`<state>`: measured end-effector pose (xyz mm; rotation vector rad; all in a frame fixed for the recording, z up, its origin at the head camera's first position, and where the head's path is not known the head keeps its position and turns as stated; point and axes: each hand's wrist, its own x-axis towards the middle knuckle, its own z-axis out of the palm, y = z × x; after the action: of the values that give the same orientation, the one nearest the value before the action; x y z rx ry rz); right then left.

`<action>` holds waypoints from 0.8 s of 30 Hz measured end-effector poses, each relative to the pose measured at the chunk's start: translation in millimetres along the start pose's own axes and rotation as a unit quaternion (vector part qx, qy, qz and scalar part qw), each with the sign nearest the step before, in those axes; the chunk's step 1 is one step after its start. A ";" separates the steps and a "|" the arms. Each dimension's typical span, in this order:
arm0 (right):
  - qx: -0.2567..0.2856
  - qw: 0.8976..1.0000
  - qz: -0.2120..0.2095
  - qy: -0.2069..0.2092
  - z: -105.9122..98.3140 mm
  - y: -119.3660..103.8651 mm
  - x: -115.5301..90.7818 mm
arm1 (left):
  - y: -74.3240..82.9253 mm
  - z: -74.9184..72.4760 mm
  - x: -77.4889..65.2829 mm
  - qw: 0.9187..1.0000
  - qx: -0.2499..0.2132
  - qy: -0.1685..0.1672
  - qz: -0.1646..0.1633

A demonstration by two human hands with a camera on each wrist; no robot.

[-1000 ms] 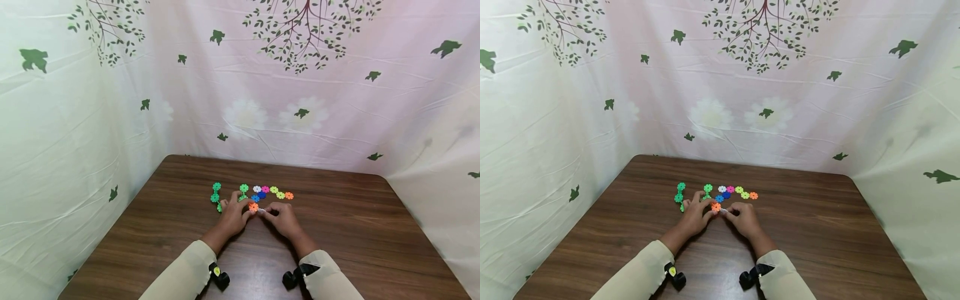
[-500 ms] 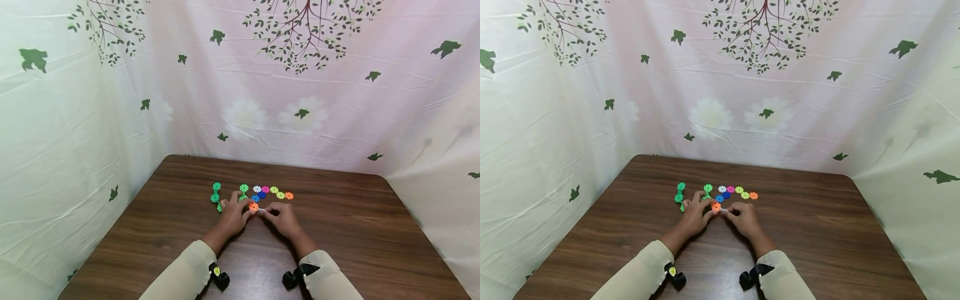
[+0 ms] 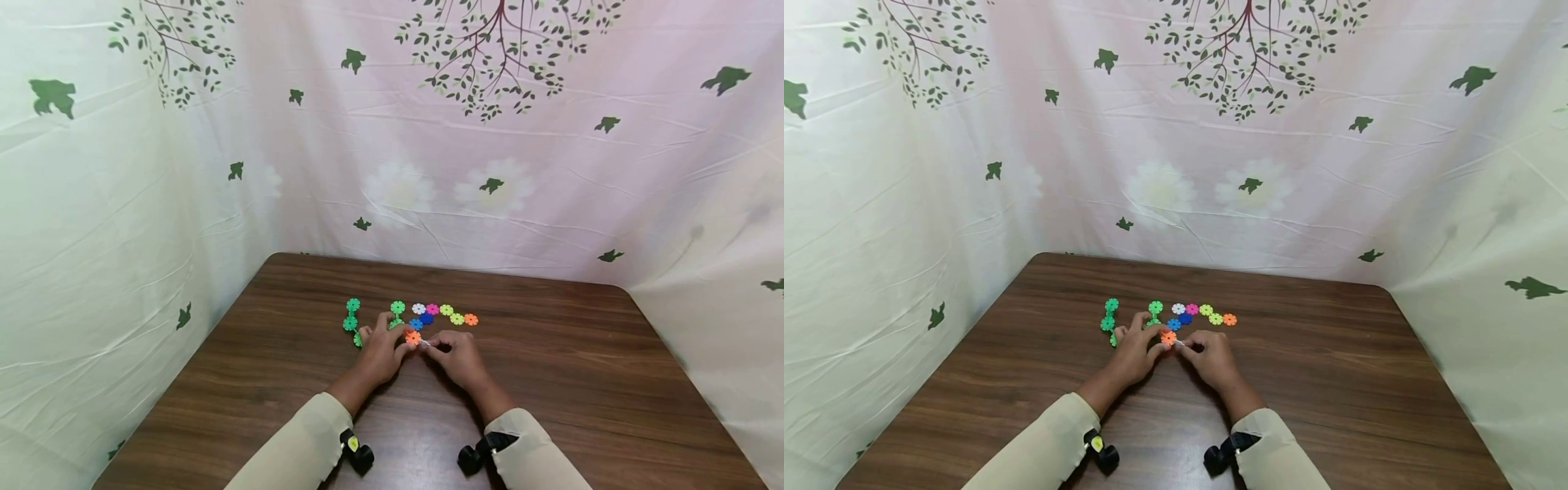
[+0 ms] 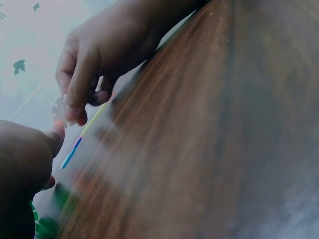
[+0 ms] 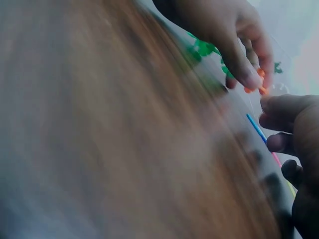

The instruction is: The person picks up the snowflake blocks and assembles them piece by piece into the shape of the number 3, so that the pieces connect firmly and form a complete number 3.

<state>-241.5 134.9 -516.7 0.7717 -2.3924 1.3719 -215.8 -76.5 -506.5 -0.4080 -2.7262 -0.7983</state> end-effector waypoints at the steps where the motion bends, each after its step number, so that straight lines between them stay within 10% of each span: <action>1: 0.001 1.000 -0.003 0.003 1.4 -0.5 -0.2 | 0.1 -0.1 0.0 1.000 -0.002 0.000 -0.002; 24: -0.014 0.999 0.036 -0.031 4.5 -6.4 0.0 | 1.5 0.3 -1.4 1.000 0.029 0.009 0.001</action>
<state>-237.8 128.4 -514.4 0.7367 -2.5042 1.3584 -214.1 -75.4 -506.5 -0.3903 -2.7245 -0.7154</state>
